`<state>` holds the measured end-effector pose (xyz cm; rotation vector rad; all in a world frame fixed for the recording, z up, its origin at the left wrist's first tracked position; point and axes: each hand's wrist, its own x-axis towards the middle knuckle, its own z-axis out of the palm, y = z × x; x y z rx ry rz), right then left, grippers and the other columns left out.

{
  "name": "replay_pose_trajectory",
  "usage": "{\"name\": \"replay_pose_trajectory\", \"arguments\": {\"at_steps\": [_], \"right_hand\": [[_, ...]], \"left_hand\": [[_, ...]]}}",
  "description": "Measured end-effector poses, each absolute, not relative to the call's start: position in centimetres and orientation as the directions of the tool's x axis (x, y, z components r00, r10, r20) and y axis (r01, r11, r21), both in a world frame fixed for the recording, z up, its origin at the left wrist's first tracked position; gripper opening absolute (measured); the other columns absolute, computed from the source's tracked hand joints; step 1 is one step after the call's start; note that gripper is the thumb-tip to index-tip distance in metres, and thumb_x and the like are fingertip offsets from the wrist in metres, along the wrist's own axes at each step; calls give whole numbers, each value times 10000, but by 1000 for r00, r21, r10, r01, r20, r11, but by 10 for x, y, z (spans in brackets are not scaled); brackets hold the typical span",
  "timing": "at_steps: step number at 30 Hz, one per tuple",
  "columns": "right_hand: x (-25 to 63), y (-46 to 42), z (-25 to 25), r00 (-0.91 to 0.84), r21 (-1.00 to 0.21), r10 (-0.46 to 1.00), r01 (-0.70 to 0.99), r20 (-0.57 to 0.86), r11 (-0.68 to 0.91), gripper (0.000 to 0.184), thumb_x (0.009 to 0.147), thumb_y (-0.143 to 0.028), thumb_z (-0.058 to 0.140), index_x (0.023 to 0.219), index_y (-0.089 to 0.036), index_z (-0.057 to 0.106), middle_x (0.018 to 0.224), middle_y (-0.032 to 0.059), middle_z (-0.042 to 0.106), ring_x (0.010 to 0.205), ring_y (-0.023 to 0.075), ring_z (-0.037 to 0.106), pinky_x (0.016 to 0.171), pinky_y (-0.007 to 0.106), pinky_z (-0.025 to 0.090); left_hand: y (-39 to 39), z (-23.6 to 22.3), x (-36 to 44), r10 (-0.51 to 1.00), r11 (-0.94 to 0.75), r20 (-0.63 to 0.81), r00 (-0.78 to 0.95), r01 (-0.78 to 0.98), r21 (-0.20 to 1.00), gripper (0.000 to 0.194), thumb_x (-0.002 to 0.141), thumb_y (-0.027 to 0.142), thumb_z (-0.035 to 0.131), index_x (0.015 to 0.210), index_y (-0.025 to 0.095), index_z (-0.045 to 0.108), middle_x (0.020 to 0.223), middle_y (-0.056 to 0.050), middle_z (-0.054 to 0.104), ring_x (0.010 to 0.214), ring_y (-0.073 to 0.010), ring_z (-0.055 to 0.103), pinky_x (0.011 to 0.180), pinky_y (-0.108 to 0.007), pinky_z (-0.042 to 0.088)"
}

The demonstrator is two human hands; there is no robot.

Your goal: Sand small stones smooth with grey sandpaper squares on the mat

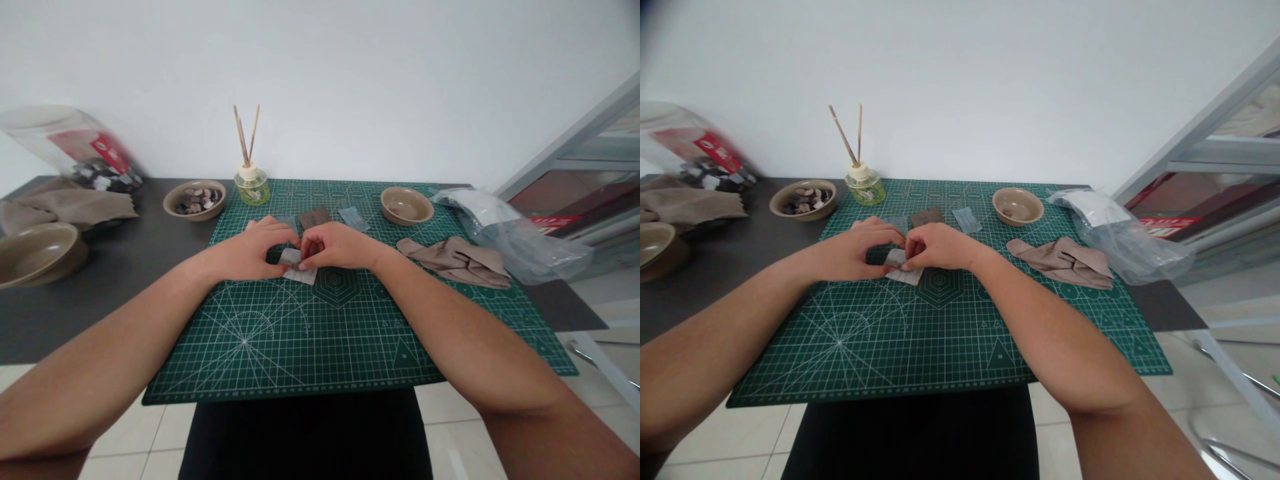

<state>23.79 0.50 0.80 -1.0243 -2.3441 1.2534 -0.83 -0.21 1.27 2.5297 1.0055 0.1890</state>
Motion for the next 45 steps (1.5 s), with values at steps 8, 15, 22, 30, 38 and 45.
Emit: {"name": "replay_pose_trajectory", "arguments": {"at_steps": [8, 15, 22, 30, 38, 45], "right_hand": [[238, 1, 11, -696, -747, 716, 500, -45, 439, 149, 858, -279, 894, 873, -187, 778, 831, -21, 776, 797, 143, 699, 753, 270, 455], [234, -5, 15, -671, -650, 741, 572, -21, 500, 160, 878, -293, 894, 876, -195, 768, 838, -14, 784, 785, 145, 691, 719, 265, 432], [233, -6, 16, -699, -579, 715, 587, -10, 566, 133, 890, -283, 867, 913, -182, 783, 916, 16, 811, 844, 162, 707, 745, 274, 427], [231, -7, 14, -726, -505, 686, 577, 44, 642, 66, 907, -244, 814, 930, -182, 815, 932, 27, 808, 852, 171, 671, 767, 289, 380], [223, -11, 15, -745, -424, 665, 588, 48, 689, 108, 910, -235, 802, 820, -176, 809, 873, 22, 733, 794, 155, 596, 748, 290, 351], [225, -15, 25, -744, -416, 667, 621, -46, 664, 59, 861, -220, 808, 854, -175, 771, 921, 20, 720, 791, 149, 582, 743, 276, 355]], "left_hand": [[-5, 16, -6, 683, -624, -83, 726, 639, 450, 471, 818, 502, 806, 1197, 238, 713, 1228, -80, 731, 1186, -348, 590, 972, -442, 380], [-3, 16, -6, 701, -604, -131, 701, 681, 413, 483, 804, 540, 837, 1178, 244, 757, 1213, -77, 696, 1168, -345, 569, 929, -411, 357], [-6, 18, -3, 728, -587, -126, 674, 707, 394, 483, 780, 559, 859, 1118, 239, 731, 1163, -77, 701, 1119, -340, 549, 878, -393, 316], [-3, 16, -7, 710, -610, -102, 697, 681, 406, 350, 806, 501, 828, 1021, 244, 727, 1058, -55, 713, 1071, -321, 562, 873, -390, 314], [-3, 20, -7, 707, -577, -201, 678, 717, 390, 354, 854, 533, 776, 1076, 257, 767, 1174, -56, 678, 1197, -339, 546, 917, -405, 318], [-4, 20, -8, 722, -551, -229, 653, 743, 380, 370, 867, 546, 745, 1121, 278, 773, 1148, -68, 611, 1184, -345, 521, 977, -449, 348]]}}
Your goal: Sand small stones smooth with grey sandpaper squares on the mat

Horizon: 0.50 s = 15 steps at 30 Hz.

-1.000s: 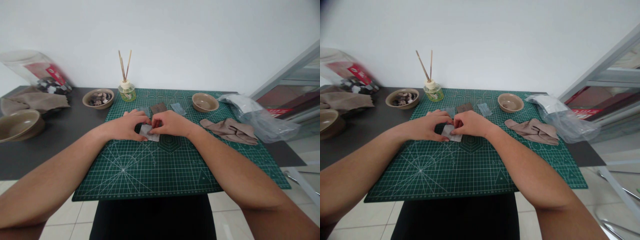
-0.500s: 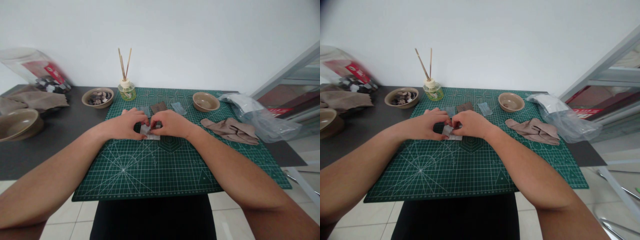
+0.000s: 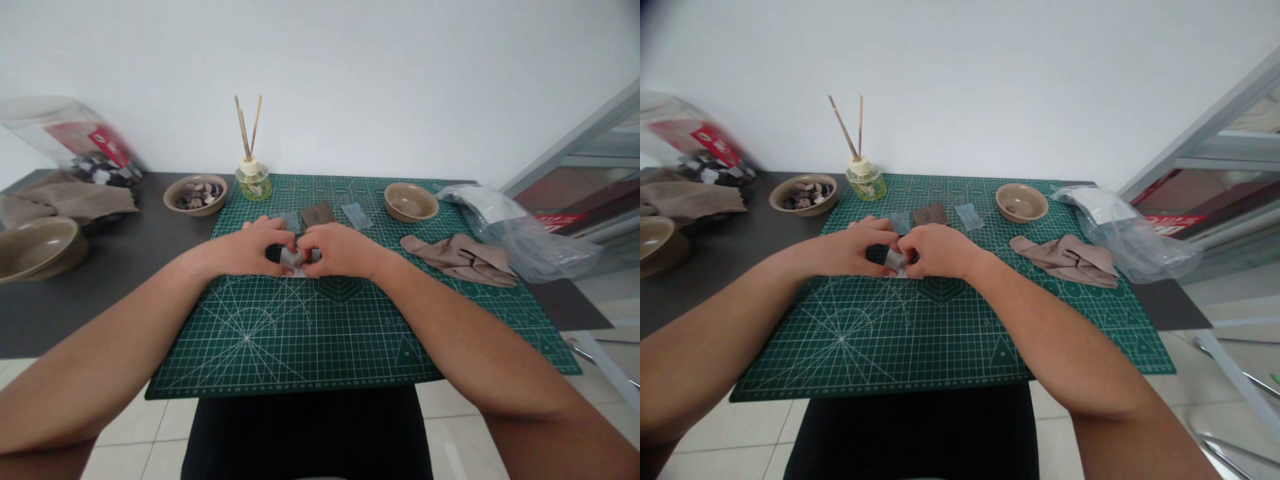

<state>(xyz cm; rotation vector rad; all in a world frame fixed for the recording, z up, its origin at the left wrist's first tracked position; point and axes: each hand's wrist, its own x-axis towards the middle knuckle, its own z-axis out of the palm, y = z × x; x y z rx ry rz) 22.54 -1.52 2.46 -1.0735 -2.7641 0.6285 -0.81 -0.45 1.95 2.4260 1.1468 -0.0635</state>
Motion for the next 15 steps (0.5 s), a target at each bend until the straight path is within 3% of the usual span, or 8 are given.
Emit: {"name": "replay_pose_trajectory", "arguments": {"at_steps": [5, 15], "right_hand": [[227, -13, 23, -724, -393, 689, 643, -32, 658, 30, 875, -204, 778, 878, -175, 780, 924, 36, 745, 796, 159, 586, 740, 284, 347], [217, -15, 15, -760, -383, 650, 599, 5, 704, 161, 956, -306, 767, 898, -184, 854, 924, 51, 757, 854, 185, 653, 753, 302, 365]], "left_hand": [[-5, 21, -9, 738, -524, -252, 626, 766, 372, 380, 866, 573, 751, 1127, 298, 778, 1152, -68, 615, 1188, -358, 514, 1010, -485, 351], [-3, 21, -6, 752, -494, -284, 594, 794, 355, 361, 858, 577, 786, 1065, 282, 767, 1136, -64, 634, 1198, -364, 514, 1034, -510, 370]]}}
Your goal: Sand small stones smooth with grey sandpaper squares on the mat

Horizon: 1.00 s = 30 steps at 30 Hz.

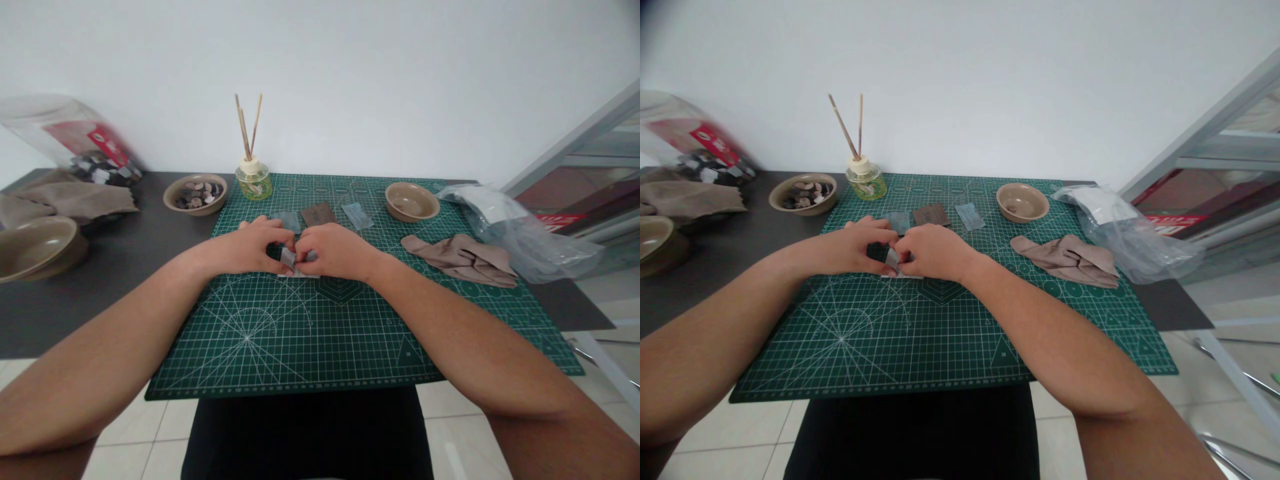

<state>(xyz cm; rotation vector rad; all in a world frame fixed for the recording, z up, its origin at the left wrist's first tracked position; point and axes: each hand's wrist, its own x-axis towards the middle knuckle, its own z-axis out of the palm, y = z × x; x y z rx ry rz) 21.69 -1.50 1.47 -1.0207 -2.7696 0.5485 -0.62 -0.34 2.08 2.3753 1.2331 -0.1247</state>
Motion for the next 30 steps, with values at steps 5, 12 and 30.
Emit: {"name": "replay_pose_trajectory", "arguments": {"at_steps": [5, 12, 30], "right_hand": [[223, -16, 21, -780, -422, 625, 576, -28, 700, 113, 902, -268, 791, 829, -189, 827, 881, 24, 744, 794, 160, 633, 735, 293, 368], [225, -12, 21, -755, -363, 655, 615, -17, 700, 96, 913, -237, 773, 896, -175, 846, 905, 38, 738, 843, 174, 643, 767, 297, 371], [227, -10, 17, -771, -442, 636, 567, 10, 695, 35, 849, -199, 808, 829, -175, 792, 891, 11, 679, 771, 144, 578, 761, 282, 380]], "left_hand": [[-3, 21, -7, 749, -495, -281, 600, 789, 364, 372, 852, 589, 786, 1046, 272, 763, 1122, -63, 642, 1197, -361, 517, 1029, -502, 368], [-2, 21, -7, 749, -481, -282, 600, 785, 391, 413, 828, 621, 794, 1086, 299, 775, 1156, -55, 660, 1224, -368, 520, 1070, -521, 359], [-2, 22, -8, 741, -474, -286, 608, 775, 418, 394, 837, 597, 783, 1088, 294, 765, 1156, -52, 693, 1213, -356, 532, 1057, -505, 361]]}}
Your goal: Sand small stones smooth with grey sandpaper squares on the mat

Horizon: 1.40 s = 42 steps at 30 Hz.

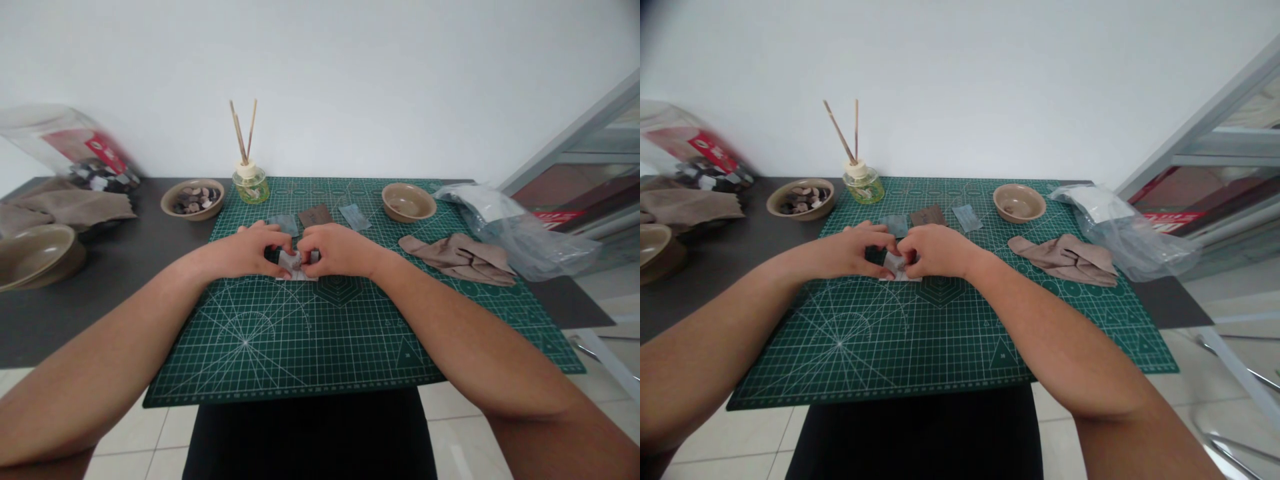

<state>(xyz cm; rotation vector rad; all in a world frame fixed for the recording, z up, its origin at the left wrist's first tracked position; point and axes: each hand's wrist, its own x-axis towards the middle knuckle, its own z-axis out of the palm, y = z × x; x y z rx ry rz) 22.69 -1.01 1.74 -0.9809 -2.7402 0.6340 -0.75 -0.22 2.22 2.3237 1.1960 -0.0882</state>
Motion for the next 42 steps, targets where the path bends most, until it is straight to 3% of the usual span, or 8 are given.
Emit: {"name": "replay_pose_trajectory", "arguments": {"at_steps": [10, 20, 25, 32, 42], "right_hand": [[218, -10, 9, -767, -426, 640, 564, 49, 708, 156, 959, -312, 784, 892, -192, 857, 921, 37, 736, 849, 170, 642, 776, 291, 392], [226, -10, 12, -787, -538, 616, 509, 25, 672, 45, 872, -207, 816, 842, -184, 841, 894, 15, 773, 825, 157, 683, 773, 278, 420], [227, -8, 12, -760, -489, 649, 551, 42, 676, 59, 882, -208, 811, 869, -179, 861, 914, 28, 759, 832, 156, 661, 795, 277, 415], [217, -10, 9, -760, -462, 649, 561, 43, 687, 158, 955, -310, 795, 913, -196, 896, 957, 50, 798, 881, 179, 691, 812, 293, 419], [231, -9, 15, -793, -572, 609, 492, 17, 657, 43, 830, -171, 827, 821, -201, 857, 922, 18, 800, 838, 164, 697, 787, 283, 440]], "left_hand": [[-1, 23, -5, 742, -473, -302, 599, 787, 396, 380, 838, 589, 786, 1072, 290, 772, 1109, -50, 665, 1179, -347, 527, 997, -459, 355], [-3, 24, -6, 748, -464, -313, 585, 798, 385, 385, 838, 604, 787, 1057, 288, 752, 1135, -50, 678, 1185, -348, 531, 996, -453, 355], [-5, 28, -3, 749, -451, -332, 574, 808, 379, 401, 835, 588, 787, 1109, 296, 754, 1144, -49, 691, 1188, -353, 539, 1009, -461, 360], [-4, 26, -3, 744, -467, -319, 587, 799, 380, 364, 849, 588, 785, 1034, 276, 751, 1050, -50, 672, 1115, -333, 544, 975, -448, 358], [-2, 23, -7, 743, -466, -300, 598, 784, 409, 383, 840, 592, 795, 1041, 272, 735, 1042, -39, 697, 1122, -321, 562, 929, -410, 356]]}}
